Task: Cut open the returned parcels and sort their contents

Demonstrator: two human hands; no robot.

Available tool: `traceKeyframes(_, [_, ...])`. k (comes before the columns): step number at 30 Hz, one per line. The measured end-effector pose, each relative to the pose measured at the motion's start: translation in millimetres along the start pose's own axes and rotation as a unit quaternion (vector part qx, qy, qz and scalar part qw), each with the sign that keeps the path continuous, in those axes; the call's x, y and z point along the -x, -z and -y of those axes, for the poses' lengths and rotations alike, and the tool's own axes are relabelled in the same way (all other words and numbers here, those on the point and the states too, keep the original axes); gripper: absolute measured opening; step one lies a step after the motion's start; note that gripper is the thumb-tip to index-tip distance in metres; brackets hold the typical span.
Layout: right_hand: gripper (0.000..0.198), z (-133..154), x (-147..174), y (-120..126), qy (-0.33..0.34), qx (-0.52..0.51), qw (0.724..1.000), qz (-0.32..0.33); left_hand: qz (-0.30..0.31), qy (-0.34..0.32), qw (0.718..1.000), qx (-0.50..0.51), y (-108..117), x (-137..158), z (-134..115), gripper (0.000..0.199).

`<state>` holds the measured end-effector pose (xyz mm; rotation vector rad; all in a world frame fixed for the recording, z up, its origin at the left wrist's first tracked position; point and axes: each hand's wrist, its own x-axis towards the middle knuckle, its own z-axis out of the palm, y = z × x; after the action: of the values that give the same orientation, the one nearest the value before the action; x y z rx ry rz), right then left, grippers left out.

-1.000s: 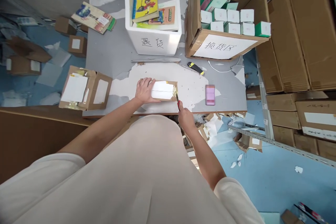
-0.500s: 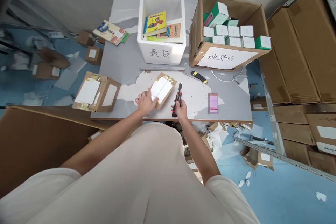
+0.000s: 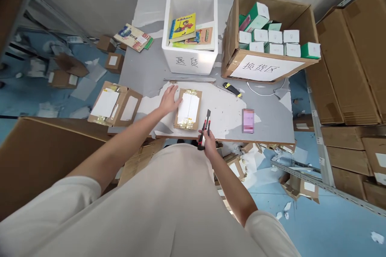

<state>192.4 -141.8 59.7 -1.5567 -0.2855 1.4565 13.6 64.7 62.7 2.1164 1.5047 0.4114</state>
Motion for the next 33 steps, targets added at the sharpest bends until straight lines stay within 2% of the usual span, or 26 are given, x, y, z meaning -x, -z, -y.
traceKeyframes(3, [0.047, -16, 9, -7, -0.060, -0.040, 0.997, 0.041, 0.087, -0.036, 0.996, -0.012, 3, -44, 4, 0.064])
traceKeyframes(5, [0.045, -19, 6, -12, -0.069, -0.054, 0.995, 0.055, 0.120, -0.022, 0.992, -0.005, 3, -53, 8, 0.058])
traceKeyframes(6, [0.044, -17, 2, -15, -0.061, -0.061, 0.995, 0.051, 0.115, -0.003, 0.993, 0.003, 3, -51, 11, 0.055])
traceKeyframes(9, [0.042, 0, -18, -15, 0.004, -0.064, 0.998, 0.023, 0.039, 0.086, 0.995, 0.021, 7, -26, 21, 0.045])
traceKeyframes(12, [0.041, 27, -47, -11, 0.079, -0.030, 0.996, -0.012, -0.022, 0.177, 0.984, 0.002, 10, 19, 28, 0.040])
traceKeyframes(16, [0.036, 58, -87, -8, 0.120, 0.024, 0.992, -0.026, 0.020, 0.240, 0.971, 0.006, 1, 81, 24, 0.049])
traceKeyframes(17, [0.036, 63, -92, -6, 0.123, 0.044, 0.991, -0.015, 0.003, 0.241, 0.970, 0.009, -3, 90, 21, 0.052])
traceKeyframes(19, [0.038, 69, -93, 0, 0.134, 0.101, 0.986, -0.003, -0.050, 0.198, 0.979, -0.003, -7, 96, 16, 0.060])
traceKeyframes(21, [0.042, 73, -82, 12, 0.140, 0.190, 0.972, -0.016, -0.069, 0.097, 0.992, -0.036, -8, 87, 13, 0.074])
traceKeyframes(23, [0.053, 76, -63, 27, 0.126, 0.287, 0.949, -0.024, -0.014, -0.018, 0.997, -0.074, -6, 69, 12, 0.083])
traceKeyframes(25, [0.067, 78, -44, 38, 0.099, 0.360, 0.928, -0.005, 0.054, -0.095, 0.989, -0.105, -5, 53, 12, 0.087])
traceKeyframes(27, [0.071, 79, -30, 43, 0.079, 0.396, 0.915, 0.023, 0.082, -0.120, 0.982, -0.120, -6, 44, 13, 0.090])
traceKeyframes(33, [0.065, 81, -28, 36, 0.053, 0.411, 0.909, 0.050, 0.066, -0.107, 0.984, -0.129, -15, 48, 12, 0.104])
